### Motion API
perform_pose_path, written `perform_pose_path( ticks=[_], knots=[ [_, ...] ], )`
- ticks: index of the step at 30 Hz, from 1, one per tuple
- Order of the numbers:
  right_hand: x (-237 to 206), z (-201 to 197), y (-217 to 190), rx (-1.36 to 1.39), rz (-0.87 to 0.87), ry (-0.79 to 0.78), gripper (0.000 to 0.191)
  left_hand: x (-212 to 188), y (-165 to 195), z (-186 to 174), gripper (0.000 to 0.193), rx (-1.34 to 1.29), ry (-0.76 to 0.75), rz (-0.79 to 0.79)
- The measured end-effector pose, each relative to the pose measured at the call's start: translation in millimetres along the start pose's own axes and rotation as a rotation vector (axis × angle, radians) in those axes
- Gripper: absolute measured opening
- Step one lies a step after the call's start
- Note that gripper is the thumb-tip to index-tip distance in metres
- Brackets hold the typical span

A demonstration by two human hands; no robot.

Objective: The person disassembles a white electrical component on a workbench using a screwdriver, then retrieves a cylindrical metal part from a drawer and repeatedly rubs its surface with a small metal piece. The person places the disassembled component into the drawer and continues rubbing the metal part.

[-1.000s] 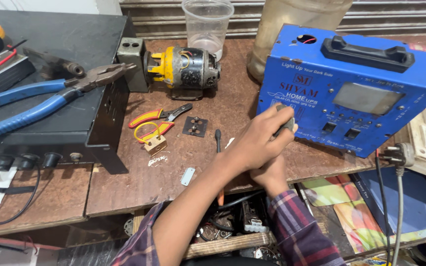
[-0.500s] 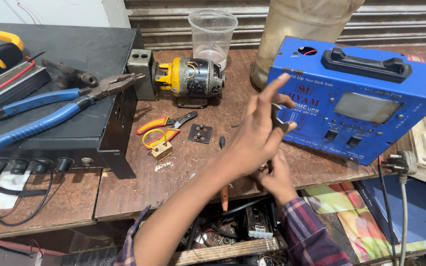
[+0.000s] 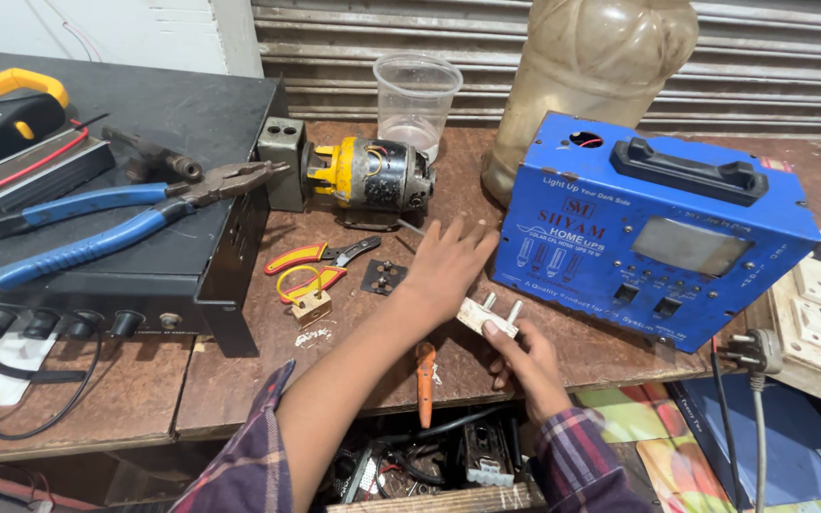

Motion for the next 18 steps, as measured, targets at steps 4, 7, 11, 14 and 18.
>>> perform_pose_path(
  ticks=[4,7,11,14,18],
  knots=[
    [1,2,0,-0.025,-0.05,-0.015,0.047,-4,-2,22,0.085,0.051,0.011,0.003],
    [2,3,1,-0.022,-0.066,-0.022,0.046,-8,-6,24,0.086,0.05,0.034,0.049],
    [2,4,1,-0.041,-0.069,-0.007,0.048,-9,-11,11,0.1,0.017,-0.052,-0.029],
    [4,4,3,-0.066,-0.056,0.014,0.051,-13,-10,-5,0.096,-0.093,-0.005,-0.082],
    [8,0,11,-0.073,-0.053,0.013,0.052,-34,-2,-17,0.059,-0.471,-0.008,-0.184]
  ],
)
Point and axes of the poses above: each hand's wrist, its own x-axis towards the middle knuckle, its own z-axis out of the palm, y = z × x, the point moved 2 cm from there along x, towards the middle knuckle, and after that the axes turned 5 degrees about -y, right-handed, at the moved point
